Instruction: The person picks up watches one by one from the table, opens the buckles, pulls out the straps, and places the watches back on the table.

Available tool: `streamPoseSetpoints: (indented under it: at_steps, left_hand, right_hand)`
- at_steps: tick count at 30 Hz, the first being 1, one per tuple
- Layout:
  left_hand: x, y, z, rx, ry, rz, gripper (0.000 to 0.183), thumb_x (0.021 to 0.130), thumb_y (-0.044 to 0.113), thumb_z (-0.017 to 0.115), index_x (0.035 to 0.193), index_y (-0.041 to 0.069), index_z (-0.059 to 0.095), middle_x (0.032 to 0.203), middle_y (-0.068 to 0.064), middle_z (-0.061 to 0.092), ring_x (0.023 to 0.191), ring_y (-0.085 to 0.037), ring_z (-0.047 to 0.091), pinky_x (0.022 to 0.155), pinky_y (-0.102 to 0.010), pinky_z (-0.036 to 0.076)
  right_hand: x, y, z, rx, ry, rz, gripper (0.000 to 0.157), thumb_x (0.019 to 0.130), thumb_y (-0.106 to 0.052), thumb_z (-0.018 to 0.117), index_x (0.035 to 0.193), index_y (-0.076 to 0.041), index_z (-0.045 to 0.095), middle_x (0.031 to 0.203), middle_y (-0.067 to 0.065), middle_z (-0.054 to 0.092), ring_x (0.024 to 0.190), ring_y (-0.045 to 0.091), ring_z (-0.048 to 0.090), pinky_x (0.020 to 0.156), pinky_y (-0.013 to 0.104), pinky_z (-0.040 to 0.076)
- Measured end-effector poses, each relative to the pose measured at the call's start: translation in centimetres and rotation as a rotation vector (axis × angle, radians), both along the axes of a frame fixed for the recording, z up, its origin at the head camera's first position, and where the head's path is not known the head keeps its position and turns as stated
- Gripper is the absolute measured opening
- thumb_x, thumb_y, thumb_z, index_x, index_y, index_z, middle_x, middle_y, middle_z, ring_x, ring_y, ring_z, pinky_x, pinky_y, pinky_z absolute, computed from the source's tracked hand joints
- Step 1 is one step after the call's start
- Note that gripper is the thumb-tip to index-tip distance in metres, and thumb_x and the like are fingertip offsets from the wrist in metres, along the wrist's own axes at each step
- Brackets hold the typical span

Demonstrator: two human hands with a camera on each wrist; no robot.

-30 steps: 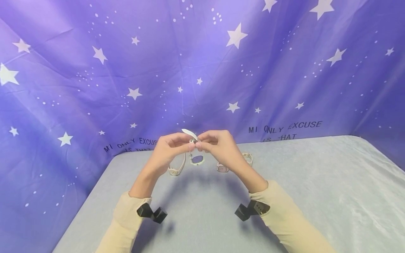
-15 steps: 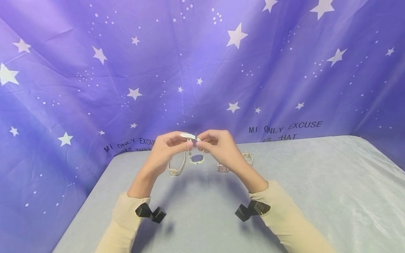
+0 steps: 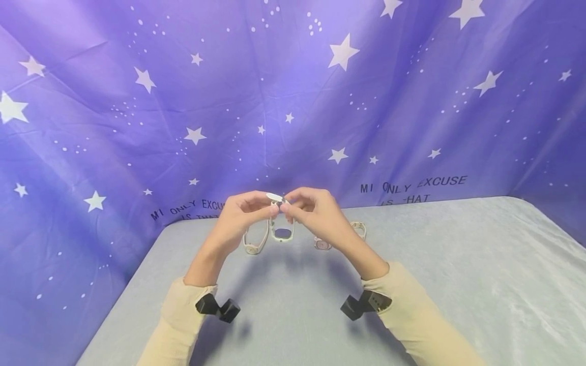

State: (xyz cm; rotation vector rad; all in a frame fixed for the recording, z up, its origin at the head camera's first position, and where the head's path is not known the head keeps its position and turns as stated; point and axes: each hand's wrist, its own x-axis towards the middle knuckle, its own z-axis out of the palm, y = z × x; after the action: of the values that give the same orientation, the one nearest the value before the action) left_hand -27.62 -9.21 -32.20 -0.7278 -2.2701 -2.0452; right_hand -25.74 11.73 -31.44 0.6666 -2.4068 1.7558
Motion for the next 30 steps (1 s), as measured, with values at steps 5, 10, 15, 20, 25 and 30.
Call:
streamPoseSetpoints:
  at_steps: [5,10,15,20,25,30]
  left_hand:
    - [0.08,-0.03,0.00,-0.036,0.007,-0.014,0.025,0.087,0.002,0.076,0.111,-0.005,0.071,0.100,-0.007,0.077,0.088,-0.017,0.074,0.089,-0.035,0.060]
    - [0.08,-0.04,0.01,-0.045,-0.004,-0.021,0.027,0.087,0.001,0.076,0.113,-0.003,0.070,0.103,-0.009,0.077,0.089,-0.015,0.074,0.092,-0.037,0.060]
    - [-0.02,-0.01,0.07,-0.013,-0.003,-0.018,0.029,0.086,0.000,0.076,0.114,-0.004,0.070,0.103,-0.008,0.077,0.087,-0.014,0.075,0.091,-0.037,0.061]
    - [-0.02,-0.04,0.15,0.010,-0.009,0.003,0.031,0.085,-0.001,0.077,0.115,-0.004,0.070,0.099,-0.004,0.077,0.084,-0.015,0.074,0.089,-0.036,0.061]
    - [-0.14,-0.15,0.09,0.020,-0.016,0.015,0.031,0.085,-0.001,0.077,0.114,-0.006,0.070,0.094,0.002,0.076,0.084,-0.014,0.073,0.086,-0.034,0.061]
    - [-0.14,-0.36,0.18,0.035,-0.030,0.028,0.031,0.084,-0.002,0.077,0.114,-0.007,0.069,0.091,0.005,0.075,0.084,-0.013,0.073,0.084,-0.032,0.062]
  right_hand:
    - [-0.06,0.04,-0.03,-0.002,0.012,-0.010,0.019,0.094,-0.012,0.072,0.109,0.000,0.071,0.090,0.016,0.075,0.080,0.019,0.072,0.079,0.031,0.060]
    - [-0.02,0.02,0.04,-0.011,0.011,-0.019,0.018,0.094,-0.012,0.072,0.108,-0.001,0.072,0.091,0.015,0.075,0.082,0.020,0.071,0.079,0.032,0.060]
    - [0.04,0.03,0.16,-0.016,0.013,-0.029,0.017,0.094,-0.013,0.072,0.108,-0.001,0.072,0.093,0.015,0.075,0.083,0.021,0.071,0.080,0.032,0.060]
    - [-0.02,0.08,0.15,-0.025,0.024,-0.037,0.017,0.095,-0.012,0.071,0.108,0.000,0.072,0.092,0.016,0.075,0.081,0.019,0.071,0.079,0.031,0.060]
    - [-0.07,0.13,0.19,-0.033,0.017,-0.038,0.017,0.095,-0.010,0.070,0.108,0.000,0.071,0.093,0.017,0.075,0.081,0.018,0.071,0.081,0.031,0.062]
    - [-0.12,0.21,0.23,-0.032,0.001,-0.043,0.016,0.096,-0.009,0.069,0.109,0.001,0.071,0.095,0.020,0.074,0.082,0.018,0.071,0.081,0.031,0.062]
